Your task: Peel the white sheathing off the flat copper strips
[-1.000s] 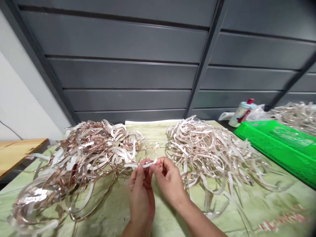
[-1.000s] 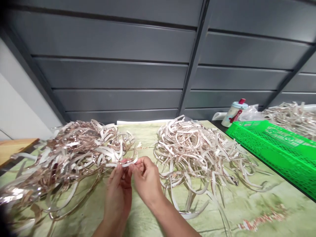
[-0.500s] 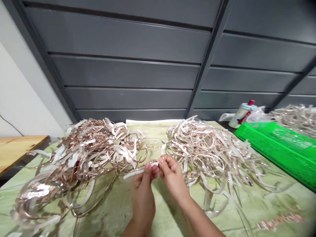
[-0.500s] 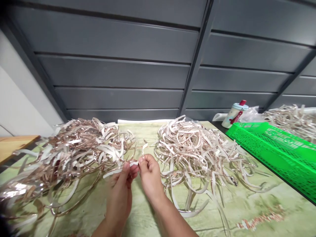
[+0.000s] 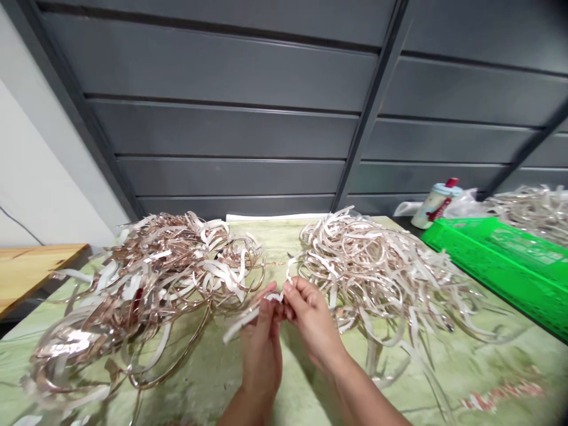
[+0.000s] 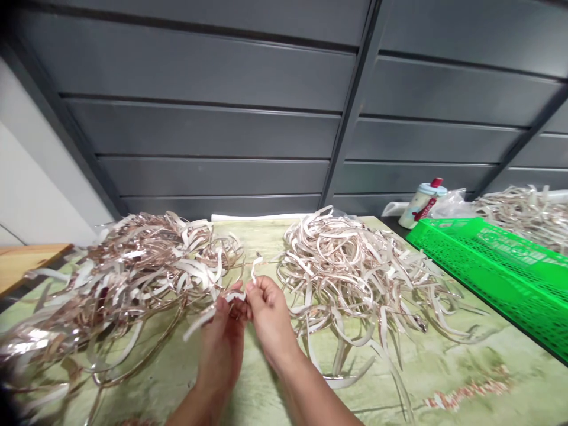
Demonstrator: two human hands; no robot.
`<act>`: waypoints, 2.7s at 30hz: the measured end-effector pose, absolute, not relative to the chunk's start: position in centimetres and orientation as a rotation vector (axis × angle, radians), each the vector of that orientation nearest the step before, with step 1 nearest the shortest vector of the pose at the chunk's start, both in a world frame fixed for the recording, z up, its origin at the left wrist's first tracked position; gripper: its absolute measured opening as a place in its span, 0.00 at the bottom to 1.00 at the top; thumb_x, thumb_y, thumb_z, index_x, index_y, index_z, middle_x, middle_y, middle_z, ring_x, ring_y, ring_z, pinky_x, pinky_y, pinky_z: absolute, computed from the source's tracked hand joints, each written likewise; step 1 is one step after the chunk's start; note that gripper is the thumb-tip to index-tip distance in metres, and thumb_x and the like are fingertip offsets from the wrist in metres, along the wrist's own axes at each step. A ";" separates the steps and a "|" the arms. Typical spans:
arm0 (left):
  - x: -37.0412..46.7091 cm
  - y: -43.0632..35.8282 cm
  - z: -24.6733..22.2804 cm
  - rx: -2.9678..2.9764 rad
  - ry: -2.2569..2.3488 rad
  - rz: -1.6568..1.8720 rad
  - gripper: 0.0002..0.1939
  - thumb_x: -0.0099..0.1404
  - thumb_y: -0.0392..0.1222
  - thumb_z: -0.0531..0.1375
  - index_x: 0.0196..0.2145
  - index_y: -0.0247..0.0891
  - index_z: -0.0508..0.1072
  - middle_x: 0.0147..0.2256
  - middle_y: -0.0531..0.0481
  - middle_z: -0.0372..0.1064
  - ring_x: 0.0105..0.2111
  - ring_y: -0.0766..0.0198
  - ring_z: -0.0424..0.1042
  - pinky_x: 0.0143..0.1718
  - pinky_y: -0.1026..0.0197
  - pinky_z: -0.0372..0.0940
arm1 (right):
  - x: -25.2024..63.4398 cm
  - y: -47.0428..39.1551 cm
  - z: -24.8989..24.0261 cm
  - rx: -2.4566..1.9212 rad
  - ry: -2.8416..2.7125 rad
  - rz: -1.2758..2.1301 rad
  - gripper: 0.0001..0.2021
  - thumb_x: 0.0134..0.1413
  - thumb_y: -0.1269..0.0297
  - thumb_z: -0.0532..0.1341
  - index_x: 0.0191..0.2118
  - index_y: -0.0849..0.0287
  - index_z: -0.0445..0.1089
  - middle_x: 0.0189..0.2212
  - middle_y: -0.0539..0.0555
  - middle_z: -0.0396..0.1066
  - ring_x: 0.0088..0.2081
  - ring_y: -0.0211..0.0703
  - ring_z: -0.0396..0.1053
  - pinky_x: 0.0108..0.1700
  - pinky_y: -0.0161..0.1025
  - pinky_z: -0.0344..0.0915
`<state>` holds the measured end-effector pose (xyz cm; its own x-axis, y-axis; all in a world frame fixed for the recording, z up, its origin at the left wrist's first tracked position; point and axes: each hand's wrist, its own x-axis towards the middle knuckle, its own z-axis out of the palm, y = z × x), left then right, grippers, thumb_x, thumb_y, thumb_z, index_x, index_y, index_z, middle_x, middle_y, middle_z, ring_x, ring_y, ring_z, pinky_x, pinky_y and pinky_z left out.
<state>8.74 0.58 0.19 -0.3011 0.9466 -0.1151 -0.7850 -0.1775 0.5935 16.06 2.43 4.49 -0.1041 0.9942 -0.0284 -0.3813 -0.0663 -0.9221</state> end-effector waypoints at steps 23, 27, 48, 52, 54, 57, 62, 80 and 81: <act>8.7 0.8 0.5 0.438 0.599 1.743 0.13 0.64 0.46 0.62 0.36 0.34 0.81 0.32 0.45 0.76 0.31 0.65 0.70 0.35 0.64 0.67 | 20.2 4.1 5.5 -0.706 -0.718 1.906 0.09 0.47 0.75 0.71 0.37 0.68 0.73 0.33 0.62 0.78 0.28 0.36 0.77 0.33 0.27 0.74; 8.6 0.9 0.3 0.485 0.634 1.750 0.13 0.64 0.46 0.63 0.38 0.34 0.81 0.28 0.47 0.75 0.29 0.66 0.70 0.35 0.64 0.67 | 21.1 4.6 5.5 -0.783 -0.771 1.837 0.12 0.44 0.76 0.72 0.36 0.65 0.73 0.28 0.56 0.78 0.29 0.37 0.78 0.31 0.24 0.74; 8.3 1.2 1.1 0.525 0.601 1.654 0.14 0.59 0.47 0.67 0.37 0.34 0.80 0.24 0.49 0.72 0.27 0.66 0.70 0.32 0.64 0.65 | 23.8 3.9 5.6 -0.671 -0.821 2.005 0.19 0.42 0.80 0.71 0.44 0.69 0.72 0.40 0.63 0.78 0.43 0.43 0.78 0.49 0.33 0.71; 8.0 1.3 1.3 0.500 0.611 1.679 0.17 0.61 0.49 0.65 0.40 0.33 0.80 0.25 0.48 0.72 0.28 0.65 0.69 0.34 0.62 0.65 | 23.7 3.1 6.1 -0.860 -1.083 1.823 0.23 0.41 0.74 0.74 0.46 0.64 0.71 0.33 0.54 0.77 0.33 0.38 0.76 0.34 0.30 0.70; 7.9 1.2 1.5 0.503 0.603 1.671 0.17 0.61 0.50 0.65 0.41 0.33 0.79 0.25 0.49 0.72 0.27 0.65 0.69 0.35 0.61 0.65 | 23.0 2.8 5.8 -0.960 -1.212 1.650 0.23 0.41 0.70 0.75 0.46 0.62 0.71 0.22 0.46 0.72 0.24 0.33 0.69 0.26 0.28 0.63; 8.0 1.0 1.6 0.509 0.564 1.652 0.16 0.59 0.46 0.66 0.41 0.33 0.80 0.25 0.49 0.71 0.28 0.64 0.69 0.36 0.60 0.66 | 21.6 2.6 5.0 -1.060 -1.326 1.449 0.18 0.43 0.62 0.74 0.40 0.61 0.72 0.17 0.43 0.66 0.19 0.32 0.58 0.22 0.30 0.53; 8.1 0.8 1.8 0.477 0.498 1.664 0.12 0.57 0.43 0.68 0.38 0.34 0.80 0.30 0.46 0.74 0.31 0.63 0.71 0.38 0.60 0.66 | 20.6 2.6 4.2 -1.067 -1.369 1.343 0.14 0.45 0.58 0.72 0.33 0.60 0.71 0.17 0.44 0.65 0.19 0.33 0.55 0.23 0.32 0.48; 8.2 0.5 2.2 0.151 0.517 1.610 0.08 0.52 0.37 0.71 0.31 0.33 0.79 0.31 0.46 0.75 0.32 0.65 0.75 0.39 0.63 0.71 | 21.5 2.6 2.2 -1.118 -1.596 0.810 0.06 0.55 0.62 0.67 0.37 0.57 0.76 0.34 0.55 0.76 0.34 0.47 0.71 0.35 0.40 0.65; 8.2 0.5 2.2 0.159 0.531 1.611 0.08 0.52 0.38 0.71 0.30 0.33 0.78 0.31 0.47 0.75 0.32 0.66 0.74 0.38 0.63 0.71 | 21.5 2.6 2.1 -1.112 -1.613 0.800 0.05 0.55 0.63 0.66 0.38 0.56 0.76 0.35 0.56 0.76 0.36 0.48 0.72 0.37 0.40 0.65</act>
<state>8.20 0.48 2.22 -0.1226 0.9701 -0.2092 -0.9043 -0.0223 0.4262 21.51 2.60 2.15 -0.0989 0.9314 0.3502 0.2850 0.3637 -0.8868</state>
